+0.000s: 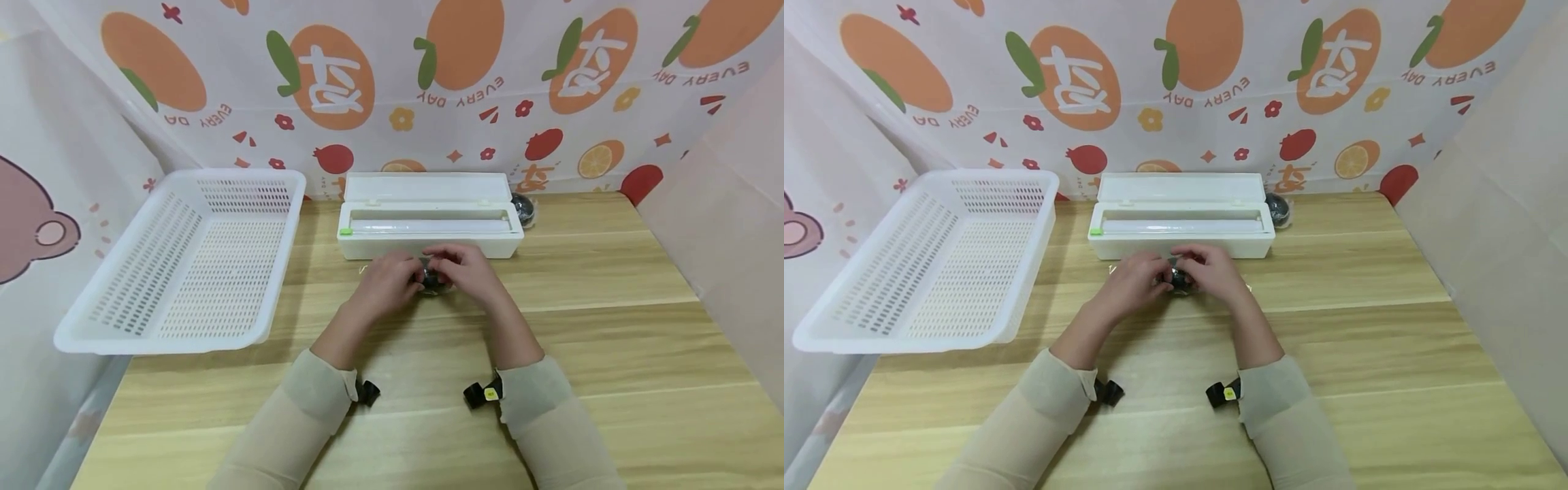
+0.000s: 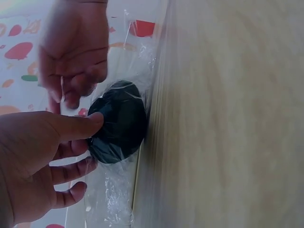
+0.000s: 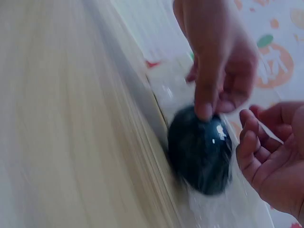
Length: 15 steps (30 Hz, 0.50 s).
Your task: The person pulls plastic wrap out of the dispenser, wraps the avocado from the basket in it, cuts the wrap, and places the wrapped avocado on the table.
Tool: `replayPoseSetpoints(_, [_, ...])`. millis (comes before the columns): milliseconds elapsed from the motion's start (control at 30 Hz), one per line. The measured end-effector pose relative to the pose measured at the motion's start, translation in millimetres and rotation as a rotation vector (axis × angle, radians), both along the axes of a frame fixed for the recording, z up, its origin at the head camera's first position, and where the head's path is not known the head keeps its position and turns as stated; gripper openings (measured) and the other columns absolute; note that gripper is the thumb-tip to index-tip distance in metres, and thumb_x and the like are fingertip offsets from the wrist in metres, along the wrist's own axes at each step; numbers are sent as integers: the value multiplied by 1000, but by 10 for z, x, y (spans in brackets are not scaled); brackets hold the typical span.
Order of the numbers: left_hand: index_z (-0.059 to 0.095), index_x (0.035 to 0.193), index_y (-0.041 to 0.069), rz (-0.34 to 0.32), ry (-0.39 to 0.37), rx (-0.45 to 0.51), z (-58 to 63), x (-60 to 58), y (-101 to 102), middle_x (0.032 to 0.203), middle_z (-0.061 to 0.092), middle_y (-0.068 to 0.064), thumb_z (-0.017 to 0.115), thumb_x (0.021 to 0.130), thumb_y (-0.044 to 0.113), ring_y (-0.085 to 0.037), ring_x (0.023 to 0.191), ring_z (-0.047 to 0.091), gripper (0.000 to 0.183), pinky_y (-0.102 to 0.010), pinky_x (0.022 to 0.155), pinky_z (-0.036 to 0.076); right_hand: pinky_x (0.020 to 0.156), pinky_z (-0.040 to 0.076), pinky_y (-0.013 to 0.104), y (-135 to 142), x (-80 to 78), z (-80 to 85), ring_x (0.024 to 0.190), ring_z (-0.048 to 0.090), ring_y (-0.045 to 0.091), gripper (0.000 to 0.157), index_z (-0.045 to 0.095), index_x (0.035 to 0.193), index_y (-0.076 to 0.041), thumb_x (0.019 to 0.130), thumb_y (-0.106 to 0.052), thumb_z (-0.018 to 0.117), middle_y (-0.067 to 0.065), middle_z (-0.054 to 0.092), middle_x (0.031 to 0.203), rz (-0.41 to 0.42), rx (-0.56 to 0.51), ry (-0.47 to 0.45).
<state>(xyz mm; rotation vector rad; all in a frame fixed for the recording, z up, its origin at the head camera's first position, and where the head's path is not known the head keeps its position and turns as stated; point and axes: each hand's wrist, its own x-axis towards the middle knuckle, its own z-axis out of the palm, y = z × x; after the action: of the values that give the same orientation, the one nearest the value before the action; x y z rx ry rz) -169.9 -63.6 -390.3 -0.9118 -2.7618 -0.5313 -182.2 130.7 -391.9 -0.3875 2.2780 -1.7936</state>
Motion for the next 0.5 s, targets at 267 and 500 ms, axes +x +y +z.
replayPoseSetpoints(267, [63, 84, 14, 30, -123, 36, 7, -34, -14, 77, 60, 3, 79, 83, 15, -17, 75, 57, 17, -35, 68, 47, 55, 56, 27, -52, 16, -4, 64, 64, 17, 37, 58, 129, 5, 95, -1, 46, 14, 66, 103, -60, -224, -296])
replayPoseSetpoints(500, [57, 111, 13, 119, -371, 121, -33, -75, -44, 78, 58, 1, 78, 85, 27, -16, 69, 54, 37, -30, 63, 45, 47, 52, 25, 27, -16, -87, 50, 59, 13, 22, 59, 112, 7, 95, -6, 52, 14, 62, 93, -120, -210, -360])
